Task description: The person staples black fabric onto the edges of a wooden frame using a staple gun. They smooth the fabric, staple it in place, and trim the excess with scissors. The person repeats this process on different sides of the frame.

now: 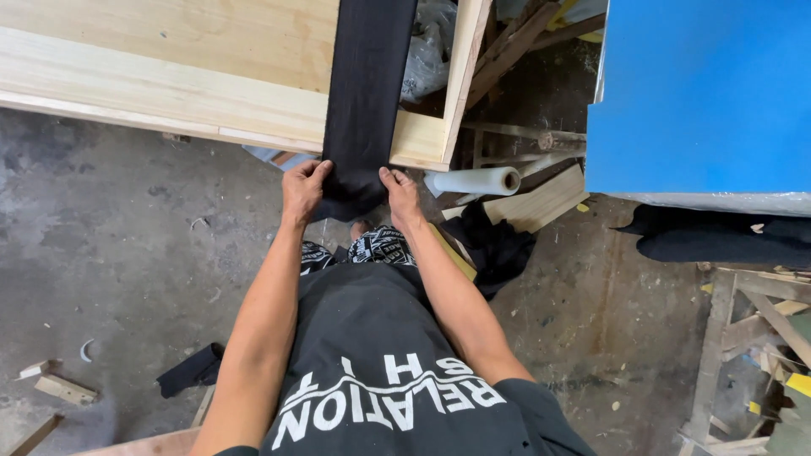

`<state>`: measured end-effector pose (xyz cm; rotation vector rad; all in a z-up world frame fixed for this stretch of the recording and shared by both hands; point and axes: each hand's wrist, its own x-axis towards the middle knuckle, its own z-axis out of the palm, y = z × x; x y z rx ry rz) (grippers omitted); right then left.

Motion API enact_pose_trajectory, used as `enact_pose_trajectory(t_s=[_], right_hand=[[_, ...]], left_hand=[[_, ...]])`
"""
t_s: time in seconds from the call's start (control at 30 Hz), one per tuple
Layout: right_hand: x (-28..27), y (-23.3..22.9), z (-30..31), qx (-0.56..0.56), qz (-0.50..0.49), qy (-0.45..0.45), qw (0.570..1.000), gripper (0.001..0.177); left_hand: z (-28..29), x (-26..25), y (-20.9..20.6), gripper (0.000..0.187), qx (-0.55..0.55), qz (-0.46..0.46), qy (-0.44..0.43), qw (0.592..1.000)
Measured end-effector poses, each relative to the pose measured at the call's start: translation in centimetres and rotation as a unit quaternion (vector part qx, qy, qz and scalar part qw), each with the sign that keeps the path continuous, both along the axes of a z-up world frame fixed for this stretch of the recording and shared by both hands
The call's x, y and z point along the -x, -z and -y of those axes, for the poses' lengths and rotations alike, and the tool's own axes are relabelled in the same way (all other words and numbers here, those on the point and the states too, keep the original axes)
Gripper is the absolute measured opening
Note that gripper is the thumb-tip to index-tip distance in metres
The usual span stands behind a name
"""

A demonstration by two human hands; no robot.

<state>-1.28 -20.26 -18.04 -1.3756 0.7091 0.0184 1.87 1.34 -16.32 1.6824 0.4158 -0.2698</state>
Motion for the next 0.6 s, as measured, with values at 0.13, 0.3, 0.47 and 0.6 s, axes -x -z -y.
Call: enact_pose_trajectory(t_s=[0.13, 0.3, 0.47, 0.6], right_hand=[[-0.5, -1.9, 0.0, 0.076, -0.037, -0.013, 0.996, 0.023], [-0.9, 1.8, 1.5, 0.111, -0.062, -0.036, 0.991, 0.028], [-1.3, 2.0, 2.4, 0.076, -0.057, -0.032, 0.995, 0.023], [-1.3, -0.8, 1.0, 0.085, -0.048, -0.059, 0.993, 0.026]], left_hand=[[0.2, -0.3, 2.8, 0.019, -0.004, -0.003, -0.010, 1.000], [0.9, -0.3, 3.8, 0.023, 0.023, 0.020, -0.026, 0.999], [1.3, -0.3, 4.1, 0.024, 0.034, 0.024, -0.044, 0.998], [1.1, -0.4, 4.0, 0.026, 0.040, 0.036, -0.043, 0.998]])
